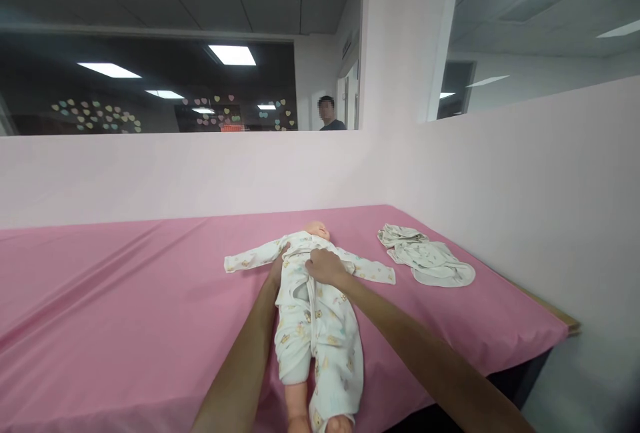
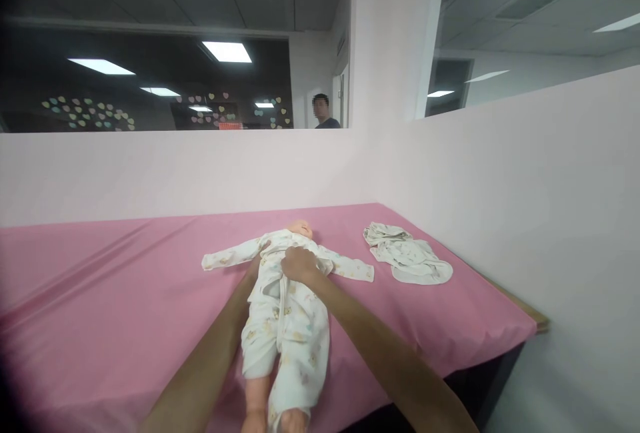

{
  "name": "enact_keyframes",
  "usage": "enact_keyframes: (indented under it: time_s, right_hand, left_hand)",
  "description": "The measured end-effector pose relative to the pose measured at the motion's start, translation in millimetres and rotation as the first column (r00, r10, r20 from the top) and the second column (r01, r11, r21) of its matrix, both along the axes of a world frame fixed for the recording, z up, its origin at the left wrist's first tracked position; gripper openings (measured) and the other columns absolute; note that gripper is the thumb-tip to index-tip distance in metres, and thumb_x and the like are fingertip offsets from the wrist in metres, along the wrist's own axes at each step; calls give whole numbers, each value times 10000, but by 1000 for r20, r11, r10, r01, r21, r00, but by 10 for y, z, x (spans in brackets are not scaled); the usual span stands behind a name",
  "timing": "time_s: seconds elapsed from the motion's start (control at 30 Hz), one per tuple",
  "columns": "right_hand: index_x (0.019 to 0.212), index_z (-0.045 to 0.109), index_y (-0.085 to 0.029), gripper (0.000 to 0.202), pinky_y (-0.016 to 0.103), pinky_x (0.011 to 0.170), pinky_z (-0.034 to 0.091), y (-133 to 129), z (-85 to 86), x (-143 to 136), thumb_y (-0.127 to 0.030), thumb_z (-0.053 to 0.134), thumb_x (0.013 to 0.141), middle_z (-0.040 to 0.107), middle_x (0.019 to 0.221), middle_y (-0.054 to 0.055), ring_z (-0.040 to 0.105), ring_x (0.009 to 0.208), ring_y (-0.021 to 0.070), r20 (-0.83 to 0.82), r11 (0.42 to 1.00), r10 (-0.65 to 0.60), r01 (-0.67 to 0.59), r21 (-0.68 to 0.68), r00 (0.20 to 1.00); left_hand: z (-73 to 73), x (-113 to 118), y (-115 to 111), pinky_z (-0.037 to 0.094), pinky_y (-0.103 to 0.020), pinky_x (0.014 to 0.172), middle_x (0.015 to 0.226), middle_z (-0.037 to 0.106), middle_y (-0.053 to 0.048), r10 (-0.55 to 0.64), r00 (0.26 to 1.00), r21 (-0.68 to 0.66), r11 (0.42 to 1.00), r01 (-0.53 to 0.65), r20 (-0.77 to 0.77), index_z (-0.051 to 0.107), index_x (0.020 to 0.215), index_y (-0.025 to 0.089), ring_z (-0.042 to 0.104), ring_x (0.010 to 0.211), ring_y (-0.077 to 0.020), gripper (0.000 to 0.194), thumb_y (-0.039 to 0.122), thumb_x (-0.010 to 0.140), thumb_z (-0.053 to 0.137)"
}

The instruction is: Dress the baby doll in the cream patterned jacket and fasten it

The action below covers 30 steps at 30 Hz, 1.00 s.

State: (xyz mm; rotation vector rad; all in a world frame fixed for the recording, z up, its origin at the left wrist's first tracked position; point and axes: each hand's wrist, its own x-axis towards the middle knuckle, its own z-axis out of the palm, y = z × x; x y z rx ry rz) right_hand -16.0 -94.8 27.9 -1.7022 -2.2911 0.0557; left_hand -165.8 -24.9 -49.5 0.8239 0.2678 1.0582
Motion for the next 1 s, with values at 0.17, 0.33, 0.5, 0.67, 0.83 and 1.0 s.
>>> enact_keyframes:
  time_s: [0.17, 0.33, 0.5, 0.67, 0.83, 1.0]
  right_hand:
    - [761, 634, -188, 261, 267, 573, 326, 157, 19, 244, -260, 410, 875, 679, 807, 66, 602, 719, 183, -38, 998, 43, -41, 56, 998]
    - [742, 603, -174, 229, 268, 572, 293, 306, 82, 566, -200, 417, 874, 643, 765, 56, 561, 689, 168, -64, 994, 23, -16, 112, 998]
    - [770, 589, -187, 224, 256, 578, 306, 261, -47, 607, -237, 430, 919, 624, 751, 18, 539, 664, 147, -72, 990, 65, -55, 128, 995]
    - [847, 591, -183, 257, 266, 674, 353, 156, -94, 439, -254, 376, 968, 633, 875, 44, 556, 783, 161, -91, 973, 99, -78, 216, 991]
    - [882, 607, -175, 258, 272, 842, 381, 116, -139, 314, -237, 374, 974, 621, 1000, 64, 553, 948, 166, -119, 947, 186, -146, 286, 975]
    - [1020, 623, -184, 252, 282, 956, 381, 128, -297, 385, -200, 378, 963, 636, 1084, 59, 541, 1079, 167, -279, 921, 297, -198, 335, 913]
  left_hand:
    - [-19, -22, -32, 448, -401, 1017, 1112, 714, -140, 60, 996, -61, 996, -64, -73, 586, 1280, 100, 646, 1089, -299, 519, 487, 955, 466]
    - [-61, -38, 21, 459, -395, 1029, 1238, 661, -161, 144, 983, -123, 980, -159, -116, 511, 1377, 131, 649, 1112, -280, 574, 455, 908, 572]
    - [-90, -45, 56, 476, -386, 1018, 1257, 649, -167, 184, 975, -111, 974, -198, -123, 488, 1398, 125, 655, 1102, -275, 586, 427, 907, 587]
    - [-73, -41, 19, 467, -390, 1030, 1235, 664, -154, 181, 971, -127, 971, -201, -155, 487, 1403, 132, 645, 1122, -277, 587, 458, 920, 553]
    - [-8, -11, -65, 452, -398, 1045, 1241, 660, -159, 82, 986, -120, 988, -99, -144, 507, 1386, 119, 626, 1150, -292, 623, 540, 926, 489]
    - [3, 1, -97, 427, -406, 1069, 1256, 651, -161, 81, 989, -127, 987, -96, -122, 495, 1393, 122, 613, 1171, -289, 651, 578, 932, 443]
